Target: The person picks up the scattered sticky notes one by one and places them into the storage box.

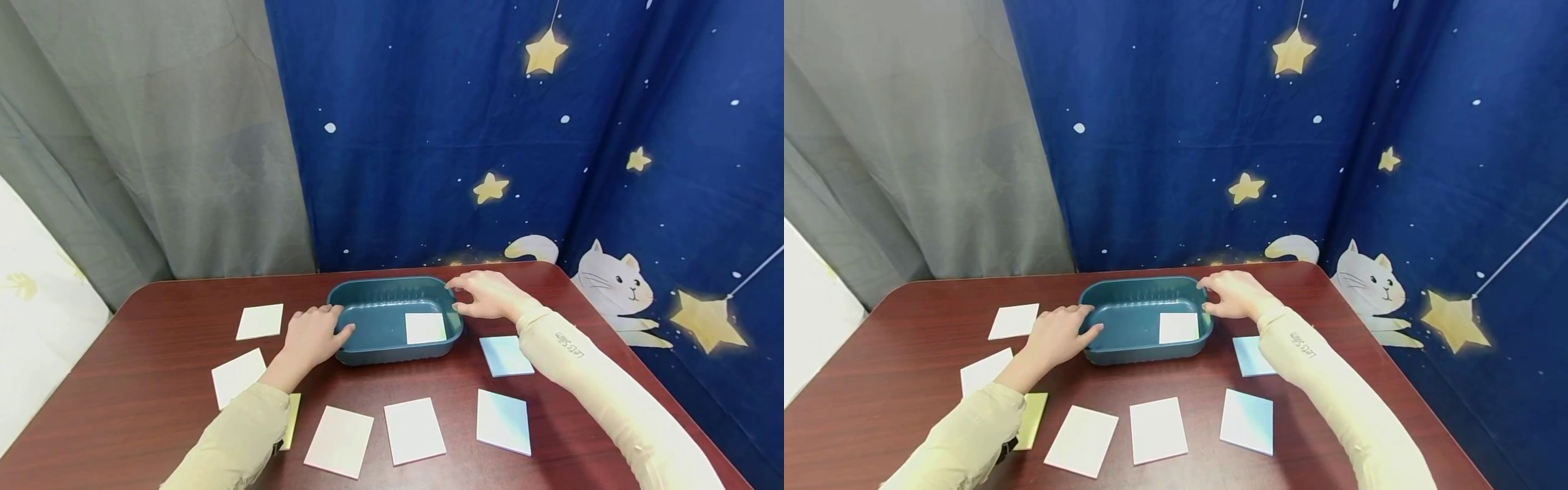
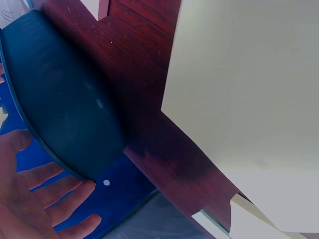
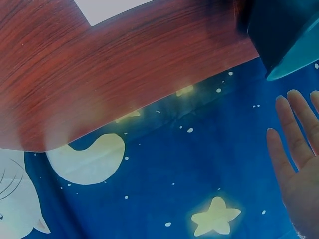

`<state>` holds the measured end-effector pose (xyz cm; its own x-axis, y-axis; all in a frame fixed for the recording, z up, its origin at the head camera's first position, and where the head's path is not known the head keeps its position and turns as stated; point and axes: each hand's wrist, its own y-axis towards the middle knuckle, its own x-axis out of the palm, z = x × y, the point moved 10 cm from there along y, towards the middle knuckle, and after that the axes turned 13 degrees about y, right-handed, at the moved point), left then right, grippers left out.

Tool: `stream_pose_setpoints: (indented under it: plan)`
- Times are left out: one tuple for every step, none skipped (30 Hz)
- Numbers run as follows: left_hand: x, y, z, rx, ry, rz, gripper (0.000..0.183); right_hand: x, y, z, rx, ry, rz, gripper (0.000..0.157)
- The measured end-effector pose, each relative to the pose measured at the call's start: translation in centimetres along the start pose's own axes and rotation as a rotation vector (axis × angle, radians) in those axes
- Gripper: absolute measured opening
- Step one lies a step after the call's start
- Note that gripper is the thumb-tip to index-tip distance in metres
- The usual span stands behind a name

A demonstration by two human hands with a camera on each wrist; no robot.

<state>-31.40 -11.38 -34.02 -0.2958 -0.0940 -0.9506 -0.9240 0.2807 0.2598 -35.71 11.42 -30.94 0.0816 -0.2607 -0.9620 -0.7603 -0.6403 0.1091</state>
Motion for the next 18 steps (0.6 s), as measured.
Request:
stream_pose_setpoints:
  plan:
    - [0.0,0.0,0.0,0.001,0.001,0.0,0.049,-0.1,0.0,0.1,0.001,0.004,0.003,0.04]
    - [0.0,0.1,0.0,0.0,0.0,-0.001,0.049,-0.2,-0.1,0.2,0.002,0.009,0.007,0.039]
    - [0.0,0.1,0.0,0.0,0.002,-0.001,0.049,-0.4,-0.2,0.3,0.004,0.012,0.008,0.039]
    - [0.0,0.1,0.0,0.001,0.004,-0.001,0.05,-0.5,-0.2,0.4,0.008,0.016,0.011,0.039]
    - [0.0,0.2,0.0,0.0,0.004,-0.001,0.05,-0.6,-0.3,0.5,0.009,0.019,0.014,0.039]
    - [0.0,0.2,0.0,0.001,0.004,-0.001,0.05,-0.7,-0.4,0.5,0.012,0.02,0.016,0.039]
    - [0.1,0.2,0.0,0.001,0.004,0.0,0.05,-0.8,-0.4,0.6,0.012,0.019,0.019,0.039]
    - [0.1,0.2,0.0,0.001,0.004,0.001,0.05,-0.9,-0.5,0.7,0.018,0.018,0.02,0.039]
    - [0.1,0.2,0.0,0.002,0.004,0.002,0.05,-0.9,-0.6,0.9,0.024,0.014,0.021,0.039]
    - [0.1,0.2,0.0,0.003,0.003,0.003,0.05,-1.0,-0.7,1.0,0.029,0.014,0.023,0.039]
    - [0.1,0.2,0.0,0.003,0.002,0.004,0.05,-1.0,-0.8,1.1,0.034,0.014,0.023,0.04]
    - [0.1,0.2,0.0,0.004,0.002,0.004,0.05,-1.0,-0.9,1.2,0.037,0.013,0.022,0.04]
    - [0.1,0.2,0.0,0.004,0.0,0.004,0.05,-1.0,-1.0,1.2,0.036,0.013,0.022,0.04]
    - [0.1,0.2,0.0,0.005,0.001,0.004,0.05,-1.0,-1.1,1.3,0.036,0.013,0.021,0.04]
    - [0.1,0.2,0.0,0.006,0.002,0.003,0.05,-1.0,-1.1,1.4,0.034,0.012,0.022,0.04]
    - [0.1,0.2,0.0,0.007,0.002,0.003,0.05,-1.0,-1.2,1.5,0.032,0.012,0.022,0.04]
    - [0.1,0.2,0.0,0.007,0.003,0.003,0.049,-1.0,-1.3,1.5,0.03,0.011,0.022,0.041]
    - [0.1,0.1,0.0,0.007,0.002,0.002,0.049,-1.0,-1.4,1.5,0.026,0.011,0.022,0.041]
